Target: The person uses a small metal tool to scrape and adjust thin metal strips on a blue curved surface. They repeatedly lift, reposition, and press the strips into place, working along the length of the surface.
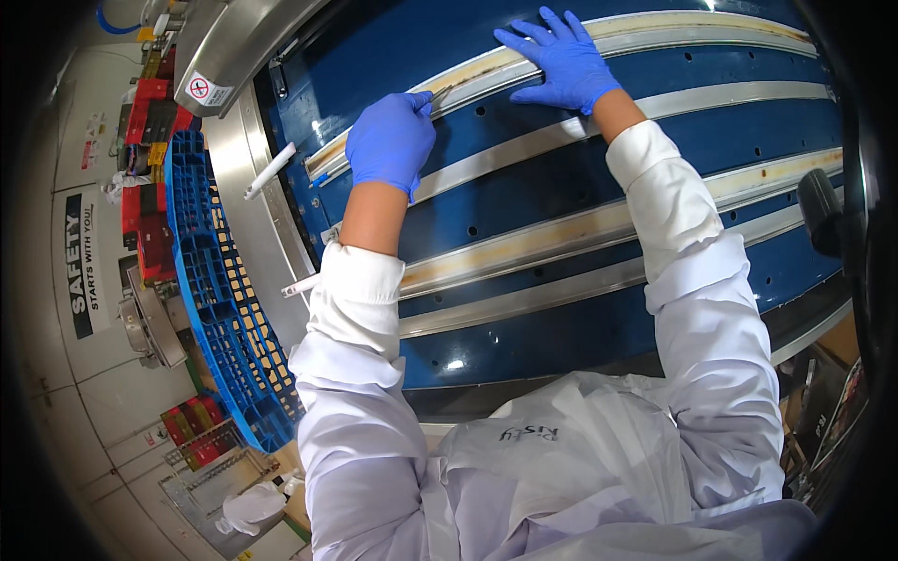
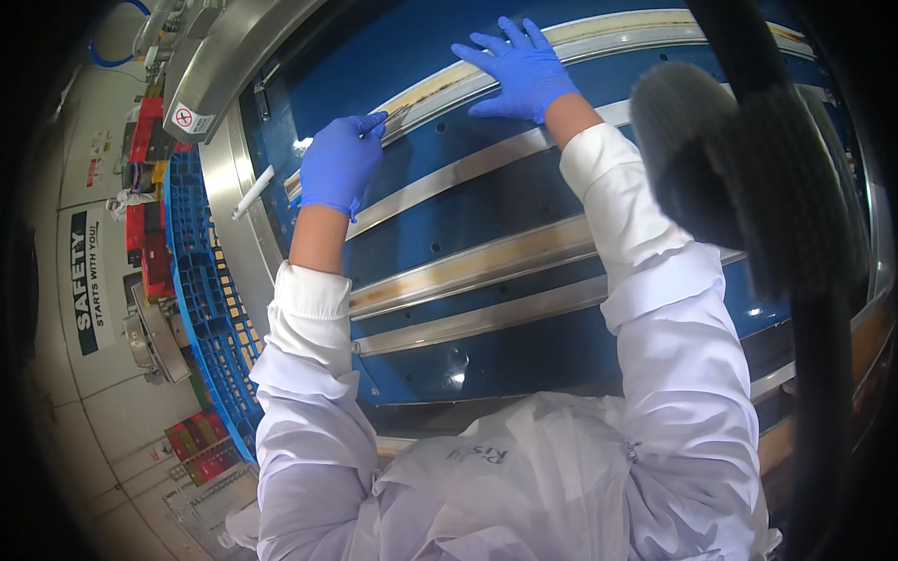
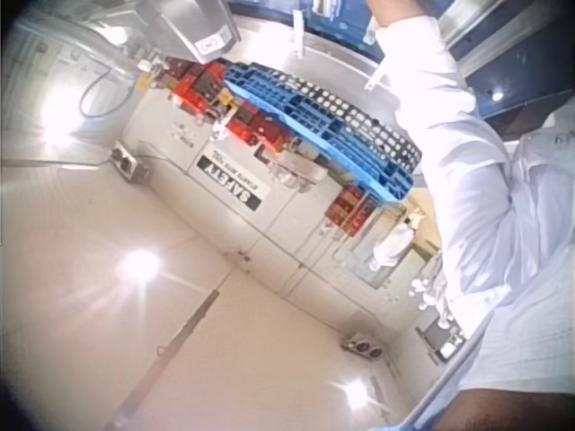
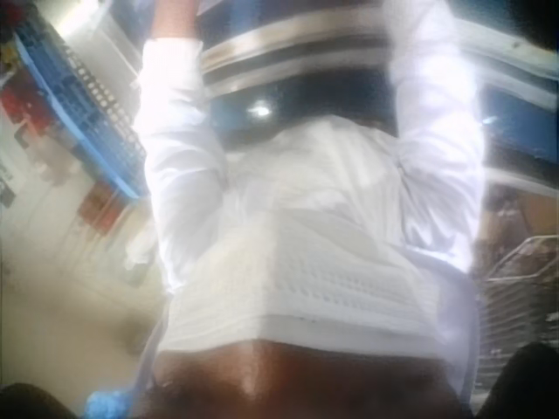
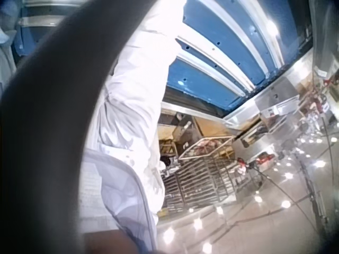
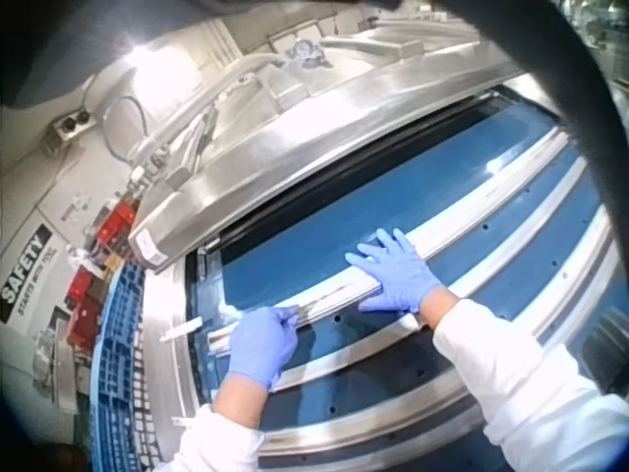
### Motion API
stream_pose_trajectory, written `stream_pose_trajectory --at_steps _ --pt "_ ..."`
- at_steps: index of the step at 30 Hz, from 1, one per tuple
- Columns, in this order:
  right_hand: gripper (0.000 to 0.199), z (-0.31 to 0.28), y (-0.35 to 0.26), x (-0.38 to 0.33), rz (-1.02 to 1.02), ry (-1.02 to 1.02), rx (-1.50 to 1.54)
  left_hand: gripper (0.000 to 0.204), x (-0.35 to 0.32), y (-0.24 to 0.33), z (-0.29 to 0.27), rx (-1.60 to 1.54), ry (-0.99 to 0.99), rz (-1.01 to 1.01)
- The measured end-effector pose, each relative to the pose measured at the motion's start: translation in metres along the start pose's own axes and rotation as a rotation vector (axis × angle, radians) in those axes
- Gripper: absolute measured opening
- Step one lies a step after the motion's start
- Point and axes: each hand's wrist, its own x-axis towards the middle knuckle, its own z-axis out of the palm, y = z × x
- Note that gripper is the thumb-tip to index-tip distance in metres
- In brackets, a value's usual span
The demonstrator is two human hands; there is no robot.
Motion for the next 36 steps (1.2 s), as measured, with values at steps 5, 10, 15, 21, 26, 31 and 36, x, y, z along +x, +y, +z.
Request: stream_pose_trajectory --at_steps 5,10,15,21,26,31,36 --pt "0.081 0.009 -0.001 0.002 -0.020 -0.026 0.019 0.025 0.008 0.005 0.016 0.037 0.021 -0.016" --pt "0.080 0.010 0.004 0.003 -0.023 -0.040 0.043 0.024 0.010 -0.003 0.003 0.071 0.007 0.026" --pt "0.080 0.011 0.003 0.000 -0.045 -0.023 0.109 0.023 0.017 0.000 0.012 0.080 -0.072 -0.074" --pt "0.081 0.009 0.006 0.001 -0.050 -0.020 0.179 0.024 0.020 -0.001 0.007 0.039 -0.038 -0.030" --pt "0.078 0.005 0.005 0.002 -0.044 -0.045 0.167 0.024 0.015 0.020 0.003 0.002 -0.071 -0.095" --pt "0.078 0.009 0.005 0.001 -0.053 -0.029 0.164 0.024 0.016 0.028 0.012 0.080 -0.017 -0.070" --pt "0.077 0.005 0.006 0.003 -0.052 -0.055 0.124 0.024 0.016 0.026 0.008 0.025 -0.005 -0.026"
